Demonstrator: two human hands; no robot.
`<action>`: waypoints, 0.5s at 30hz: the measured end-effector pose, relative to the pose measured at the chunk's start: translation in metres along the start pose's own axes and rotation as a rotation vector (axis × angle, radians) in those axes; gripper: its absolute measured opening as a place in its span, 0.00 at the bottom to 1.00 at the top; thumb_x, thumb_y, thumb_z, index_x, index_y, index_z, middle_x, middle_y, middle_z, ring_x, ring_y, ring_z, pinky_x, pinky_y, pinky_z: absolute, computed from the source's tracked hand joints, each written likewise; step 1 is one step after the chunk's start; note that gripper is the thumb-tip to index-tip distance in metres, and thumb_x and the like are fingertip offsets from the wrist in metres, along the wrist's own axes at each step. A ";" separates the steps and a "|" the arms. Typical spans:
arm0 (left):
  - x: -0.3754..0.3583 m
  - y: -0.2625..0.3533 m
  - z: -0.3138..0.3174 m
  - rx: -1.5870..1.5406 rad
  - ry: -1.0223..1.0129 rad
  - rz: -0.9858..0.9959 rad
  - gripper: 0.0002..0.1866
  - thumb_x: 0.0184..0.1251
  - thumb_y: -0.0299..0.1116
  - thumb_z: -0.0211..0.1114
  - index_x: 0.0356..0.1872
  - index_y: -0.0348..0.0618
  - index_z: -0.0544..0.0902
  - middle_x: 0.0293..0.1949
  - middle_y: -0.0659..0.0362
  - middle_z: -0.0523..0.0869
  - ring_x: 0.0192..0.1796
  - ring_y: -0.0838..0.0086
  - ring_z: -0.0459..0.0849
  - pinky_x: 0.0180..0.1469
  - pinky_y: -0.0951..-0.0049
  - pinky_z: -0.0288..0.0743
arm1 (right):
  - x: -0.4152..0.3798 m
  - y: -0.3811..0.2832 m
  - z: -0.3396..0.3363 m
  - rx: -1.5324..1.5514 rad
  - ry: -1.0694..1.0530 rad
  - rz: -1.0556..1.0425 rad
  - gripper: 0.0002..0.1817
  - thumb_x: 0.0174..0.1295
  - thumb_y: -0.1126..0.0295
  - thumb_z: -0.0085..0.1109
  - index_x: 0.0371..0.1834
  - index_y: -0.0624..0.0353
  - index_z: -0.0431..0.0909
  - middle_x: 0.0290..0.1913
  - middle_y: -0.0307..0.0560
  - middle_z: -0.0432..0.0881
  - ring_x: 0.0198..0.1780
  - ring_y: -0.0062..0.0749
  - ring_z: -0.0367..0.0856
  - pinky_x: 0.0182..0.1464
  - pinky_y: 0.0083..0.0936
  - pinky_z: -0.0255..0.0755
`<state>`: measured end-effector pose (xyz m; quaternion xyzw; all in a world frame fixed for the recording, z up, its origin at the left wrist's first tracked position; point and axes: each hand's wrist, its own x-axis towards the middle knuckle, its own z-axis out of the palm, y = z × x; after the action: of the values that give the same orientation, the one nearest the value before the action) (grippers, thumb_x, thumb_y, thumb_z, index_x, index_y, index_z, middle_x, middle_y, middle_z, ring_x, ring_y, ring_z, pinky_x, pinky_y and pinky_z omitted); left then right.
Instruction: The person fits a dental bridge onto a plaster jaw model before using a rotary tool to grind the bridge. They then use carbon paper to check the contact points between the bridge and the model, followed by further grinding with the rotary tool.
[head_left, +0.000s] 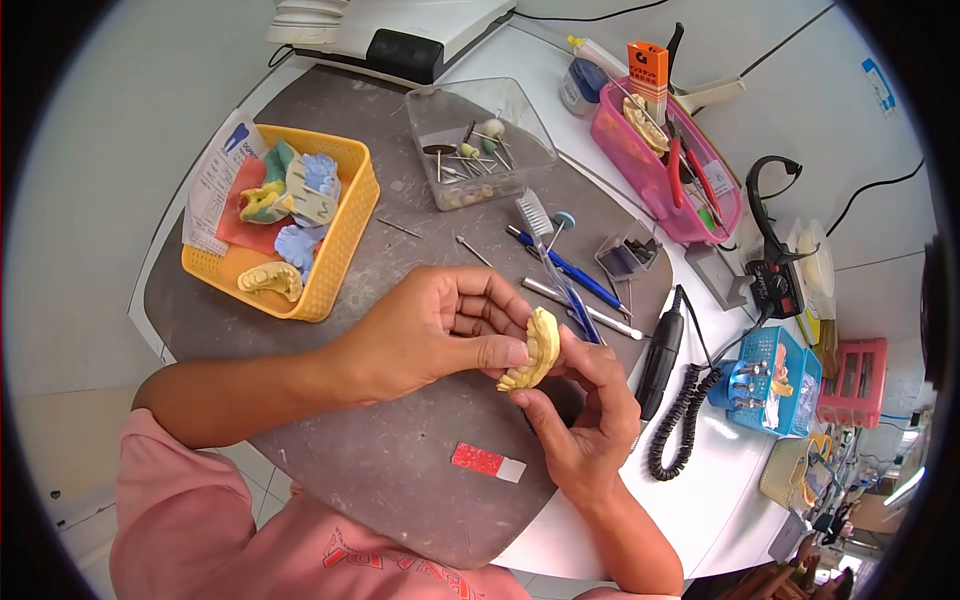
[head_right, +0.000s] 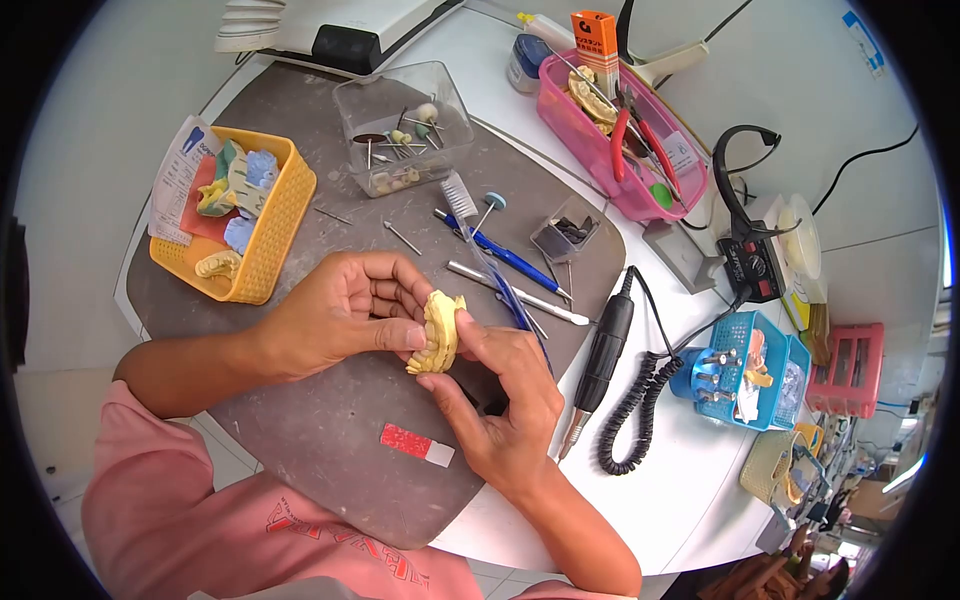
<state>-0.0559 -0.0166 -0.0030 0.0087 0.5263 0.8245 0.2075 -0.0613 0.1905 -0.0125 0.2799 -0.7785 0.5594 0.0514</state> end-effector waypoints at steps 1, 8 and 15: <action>0.000 0.001 0.000 -0.011 0.003 -0.009 0.15 0.64 0.24 0.70 0.49 0.35 0.77 0.43 0.57 0.84 0.46 0.79 0.84 0.49 0.78 0.81 | 0.001 0.000 -0.001 0.003 -0.001 0.004 0.30 0.44 0.76 0.79 0.53 0.68 0.80 0.39 0.51 0.84 0.41 0.38 0.83 0.44 0.29 0.75; 0.000 0.001 -0.001 -0.007 -0.005 -0.018 0.15 0.63 0.22 0.70 0.49 0.35 0.77 0.44 0.57 0.85 0.48 0.79 0.84 0.52 0.77 0.80 | 0.002 0.001 -0.003 -0.050 -0.029 -0.078 0.30 0.43 0.76 0.80 0.53 0.69 0.80 0.41 0.53 0.85 0.40 0.40 0.83 0.45 0.30 0.74; 0.000 0.002 0.000 -0.047 -0.008 -0.028 0.15 0.62 0.22 0.71 0.48 0.35 0.77 0.44 0.58 0.85 0.48 0.80 0.83 0.53 0.77 0.80 | 0.003 -0.001 -0.004 -0.055 -0.036 -0.069 0.31 0.42 0.74 0.81 0.53 0.68 0.80 0.38 0.52 0.85 0.38 0.40 0.83 0.44 0.30 0.74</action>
<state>-0.0566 -0.0178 -0.0014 -0.0003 0.5062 0.8335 0.2213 -0.0640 0.1924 -0.0089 0.3153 -0.7841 0.5307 0.0644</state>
